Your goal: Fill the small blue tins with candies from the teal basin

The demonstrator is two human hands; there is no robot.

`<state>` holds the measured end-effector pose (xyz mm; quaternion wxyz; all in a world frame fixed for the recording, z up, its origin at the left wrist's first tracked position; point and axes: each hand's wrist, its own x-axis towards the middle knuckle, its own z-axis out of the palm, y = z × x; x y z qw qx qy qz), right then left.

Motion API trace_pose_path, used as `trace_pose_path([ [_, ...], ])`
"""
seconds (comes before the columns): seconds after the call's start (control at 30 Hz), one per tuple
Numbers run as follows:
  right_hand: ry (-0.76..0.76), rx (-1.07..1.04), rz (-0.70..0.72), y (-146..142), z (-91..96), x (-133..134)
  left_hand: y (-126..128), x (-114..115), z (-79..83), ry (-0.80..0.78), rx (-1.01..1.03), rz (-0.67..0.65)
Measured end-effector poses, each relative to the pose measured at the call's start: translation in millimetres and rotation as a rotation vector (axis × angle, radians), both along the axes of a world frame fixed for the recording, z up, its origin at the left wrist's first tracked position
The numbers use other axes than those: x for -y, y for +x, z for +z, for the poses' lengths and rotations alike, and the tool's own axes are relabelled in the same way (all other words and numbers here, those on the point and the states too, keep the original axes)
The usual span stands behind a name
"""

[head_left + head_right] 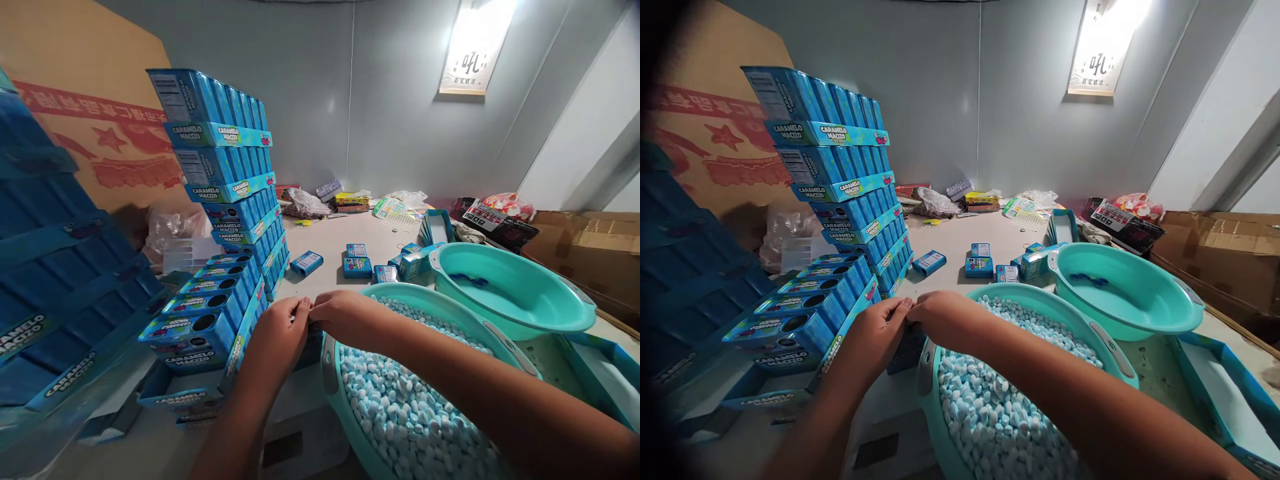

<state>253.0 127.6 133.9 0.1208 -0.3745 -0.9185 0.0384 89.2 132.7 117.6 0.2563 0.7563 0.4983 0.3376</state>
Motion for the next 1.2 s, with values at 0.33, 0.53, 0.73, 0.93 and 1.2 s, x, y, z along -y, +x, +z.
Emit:
trace_pose_path([
  [0.33, -0.046, -0.045, -0.063, -3, 15.1, 5, -3, 1, 1.7, -0.002, 0.033, -0.016],
  [0.53, -0.024, -0.413, -0.097, -5, -4.3, -6, -3, 2, -1.1, 0.052, 0.153, 0.064],
  [0.73, 0.017, -0.285, -0.107, -8, -5.9, -3, -2, 3, -1.6, 0.123, 0.121, 0.062],
  [0.93, -0.027, -0.187, -0.069, -8, -2.7, -1, -4, 0, -3.0, 0.151, 0.105, 0.065],
  [1.2, -0.020, -0.142, -0.041, -1, 0.3, 0, -1, -1, -3.7, 0.162, 0.048, 0.051],
])
